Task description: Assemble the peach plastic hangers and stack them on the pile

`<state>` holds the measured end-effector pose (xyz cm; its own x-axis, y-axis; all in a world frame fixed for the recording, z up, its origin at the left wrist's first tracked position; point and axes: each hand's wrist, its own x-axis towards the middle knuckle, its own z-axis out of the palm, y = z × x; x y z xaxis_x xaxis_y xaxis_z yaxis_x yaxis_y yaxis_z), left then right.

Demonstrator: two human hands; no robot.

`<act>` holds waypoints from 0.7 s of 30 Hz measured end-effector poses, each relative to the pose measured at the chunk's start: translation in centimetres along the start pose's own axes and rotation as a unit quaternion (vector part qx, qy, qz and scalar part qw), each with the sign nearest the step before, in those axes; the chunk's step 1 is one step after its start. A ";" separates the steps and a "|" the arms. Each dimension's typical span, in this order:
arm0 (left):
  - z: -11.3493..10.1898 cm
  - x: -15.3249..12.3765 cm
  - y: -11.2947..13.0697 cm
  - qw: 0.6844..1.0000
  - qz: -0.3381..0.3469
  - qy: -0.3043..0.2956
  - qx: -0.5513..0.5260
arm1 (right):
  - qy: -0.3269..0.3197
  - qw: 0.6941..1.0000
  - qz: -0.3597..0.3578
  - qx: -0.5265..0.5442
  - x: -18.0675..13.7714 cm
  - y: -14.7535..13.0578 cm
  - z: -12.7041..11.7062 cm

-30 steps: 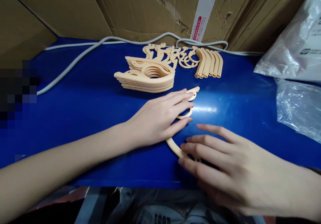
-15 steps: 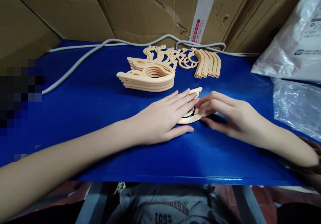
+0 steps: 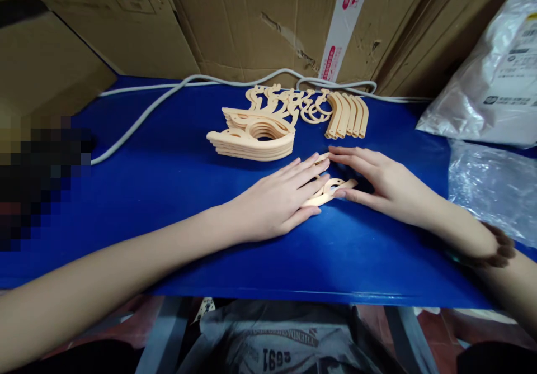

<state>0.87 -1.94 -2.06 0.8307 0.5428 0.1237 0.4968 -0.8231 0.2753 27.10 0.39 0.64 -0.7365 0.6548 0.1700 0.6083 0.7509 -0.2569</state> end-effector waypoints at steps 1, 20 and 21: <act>0.0 0.0 0.0 1.000 0.001 0.004 0.003 | -0.002 1.000 0.005 0.003 0.0 0.0 0.0; -0.6 -0.4 0.6 0.997 0.030 0.004 -0.075 | 0.009 0.998 0.056 0.042 0.9 0.4 -0.1; -0.6 -0.4 0.6 0.996 0.028 -0.001 -0.080 | 0.021 0.997 0.053 0.042 1.2 0.4 -0.4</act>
<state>0.67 -2.53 -1.35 0.8565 0.4965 0.1414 0.4036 -0.8148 0.4161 26.59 1.50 1.16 -0.6550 0.7346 0.1770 0.6539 0.6684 -0.3546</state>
